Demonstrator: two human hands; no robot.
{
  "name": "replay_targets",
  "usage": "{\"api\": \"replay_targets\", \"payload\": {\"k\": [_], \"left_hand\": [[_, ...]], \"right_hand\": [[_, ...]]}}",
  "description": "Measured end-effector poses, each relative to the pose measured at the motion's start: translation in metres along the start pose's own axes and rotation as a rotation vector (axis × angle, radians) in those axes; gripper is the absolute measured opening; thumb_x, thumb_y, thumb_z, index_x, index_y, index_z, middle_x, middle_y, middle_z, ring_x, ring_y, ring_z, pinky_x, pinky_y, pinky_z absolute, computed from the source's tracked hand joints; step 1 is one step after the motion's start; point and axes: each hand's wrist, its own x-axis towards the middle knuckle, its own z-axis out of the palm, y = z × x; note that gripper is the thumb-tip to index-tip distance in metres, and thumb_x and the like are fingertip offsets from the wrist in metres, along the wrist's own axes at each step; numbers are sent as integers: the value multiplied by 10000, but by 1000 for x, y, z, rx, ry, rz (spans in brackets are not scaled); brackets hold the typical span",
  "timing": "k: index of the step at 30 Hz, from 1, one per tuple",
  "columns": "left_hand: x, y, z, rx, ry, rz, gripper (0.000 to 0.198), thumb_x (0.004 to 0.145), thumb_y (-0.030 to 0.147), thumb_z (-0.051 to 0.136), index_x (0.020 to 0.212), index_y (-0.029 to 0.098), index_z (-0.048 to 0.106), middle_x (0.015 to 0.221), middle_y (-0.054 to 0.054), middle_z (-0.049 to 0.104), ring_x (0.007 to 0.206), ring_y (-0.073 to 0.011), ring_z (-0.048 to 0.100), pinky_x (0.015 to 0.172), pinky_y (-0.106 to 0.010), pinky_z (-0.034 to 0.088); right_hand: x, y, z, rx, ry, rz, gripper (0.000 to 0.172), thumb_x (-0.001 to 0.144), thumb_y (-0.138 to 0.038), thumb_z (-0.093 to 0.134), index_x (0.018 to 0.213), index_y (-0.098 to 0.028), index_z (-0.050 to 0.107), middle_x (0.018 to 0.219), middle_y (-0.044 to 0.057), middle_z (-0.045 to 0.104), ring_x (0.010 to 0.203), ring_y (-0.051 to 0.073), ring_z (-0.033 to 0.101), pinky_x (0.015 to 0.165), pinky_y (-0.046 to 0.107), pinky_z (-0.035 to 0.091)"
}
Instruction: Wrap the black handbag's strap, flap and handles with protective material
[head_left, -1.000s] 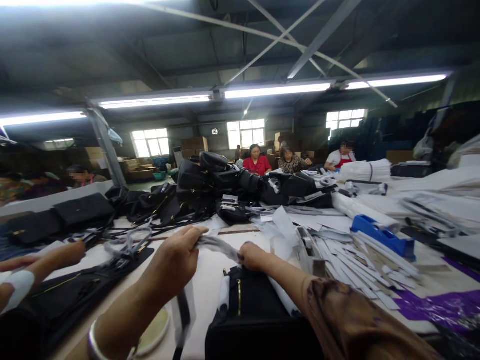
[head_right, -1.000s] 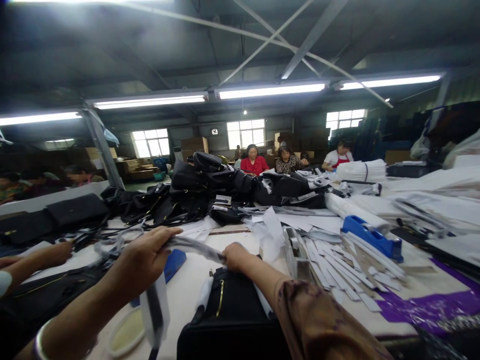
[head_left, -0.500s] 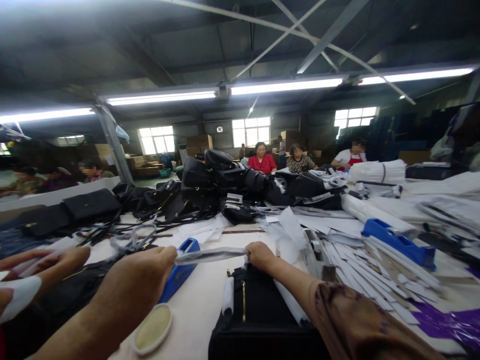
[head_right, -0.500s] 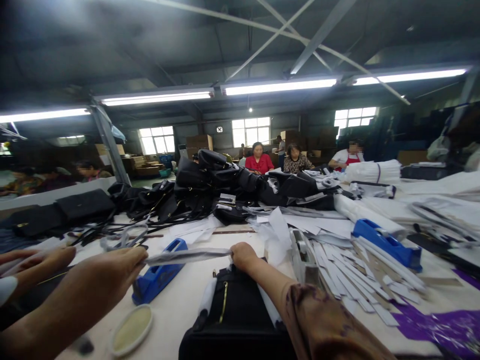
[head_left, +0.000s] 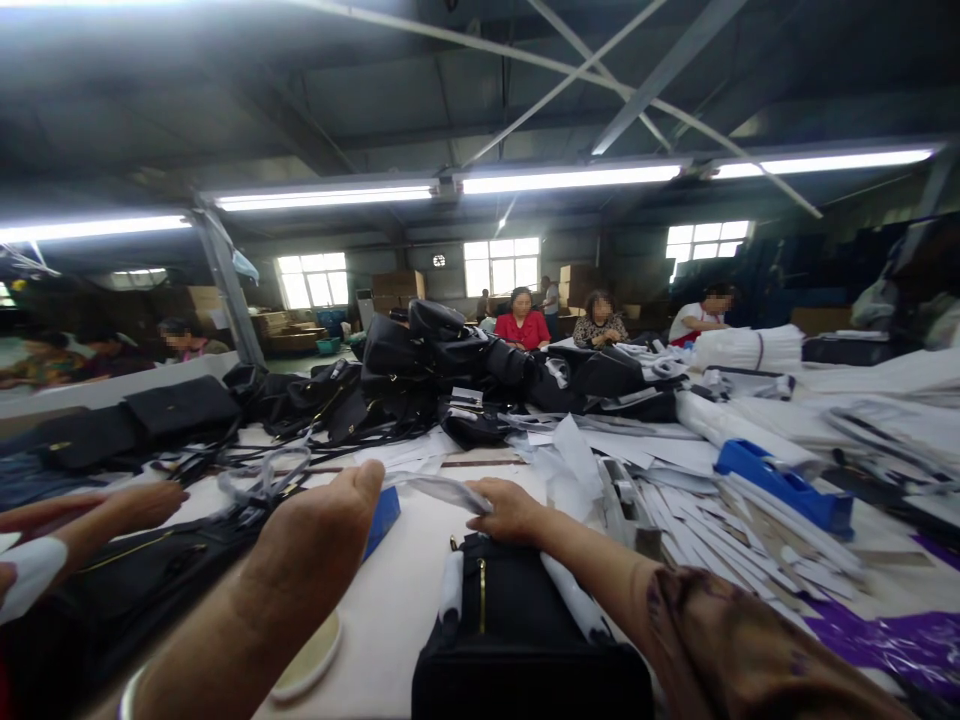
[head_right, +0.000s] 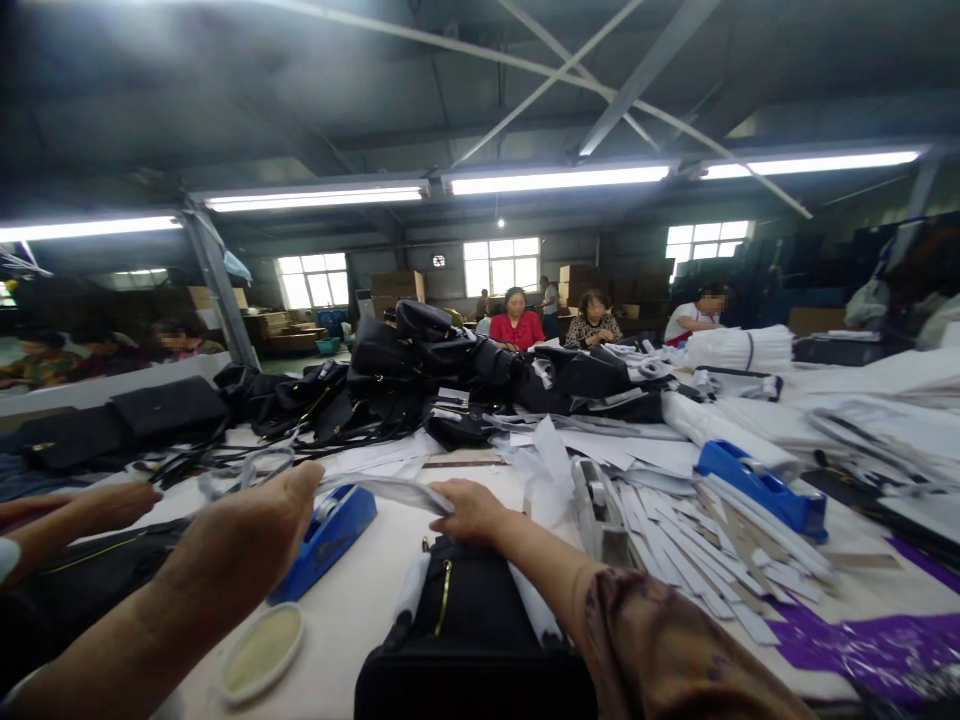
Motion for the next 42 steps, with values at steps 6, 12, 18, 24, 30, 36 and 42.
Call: {"api": "replay_targets", "payload": {"k": [6, 12, 18, 24, 30, 36, 42], "left_hand": [[-7, 20, -9, 193, -136, 54, 210, 860, 75, 369, 872, 184, 548, 740, -73, 611, 662, -220, 597, 603, -315, 358], [-26, 36, 5, -738, -494, -297, 84, 788, 233, 609, 774, 205, 530, 674, 24, 558, 661, -173, 556, 580, -261, 364], [-63, 59, 60, -1969, -871, -824, 425, 875, 513, 625, 1057, 129, 617, 962, -113, 699, 618, -131, 640, 429, -168, 382], [-77, 104, 100, -2137, -755, -743, 477, 833, 471, 690, 1112, 85, 662, 813, -94, 713, 369, -23, 350, 345, -165, 178], [-55, 112, 129, -1862, -146, -768, 298, 755, 415, 813, 815, 181, 638, 611, 71, 564, 556, -48, 476, 509, -120, 346], [-42, 117, 131, -2019, -466, -709, 456, 775, 488, 760, 1046, 143, 636, 868, -90, 709, 788, -208, 680, 717, -311, 524], [-68, 90, 104, -1862, -516, -645, 326, 719, 403, 845, 771, 131, 672, 627, -1, 640, 534, -78, 529, 528, -176, 378]], "right_hand": [[18, -17, -18, 144, 158, 23, 149, 911, -190, 582, 815, -171, 695, 845, 29, 711, 808, 163, 610, 765, 275, 425], [21, -9, -18, 316, 299, 144, 262, 982, -343, 574, 832, -148, 663, 798, 0, 673, 779, 158, 643, 792, 347, 520], [20, 1, -2, 517, 346, 242, 272, 969, -395, 598, 940, -136, 674, 890, 20, 692, 780, 155, 659, 737, 329, 557], [22, 0, 9, 710, 309, 322, 302, 983, -416, 577, 1070, -135, 648, 914, 30, 688, 701, 129, 651, 628, 280, 564], [16, -5, 6, 778, 307, 338, 285, 977, -399, 593, 1068, -134, 646, 924, 31, 684, 704, 126, 650, 625, 276, 566], [16, 0, 10, 763, 304, 318, 296, 983, -403, 581, 1103, -138, 638, 963, 41, 685, 751, 143, 663, 668, 303, 579], [15, 19, 0, 638, 345, 260, 246, 950, -366, 635, 1039, -140, 672, 1038, 51, 695, 923, 193, 669, 827, 386, 566]]}}
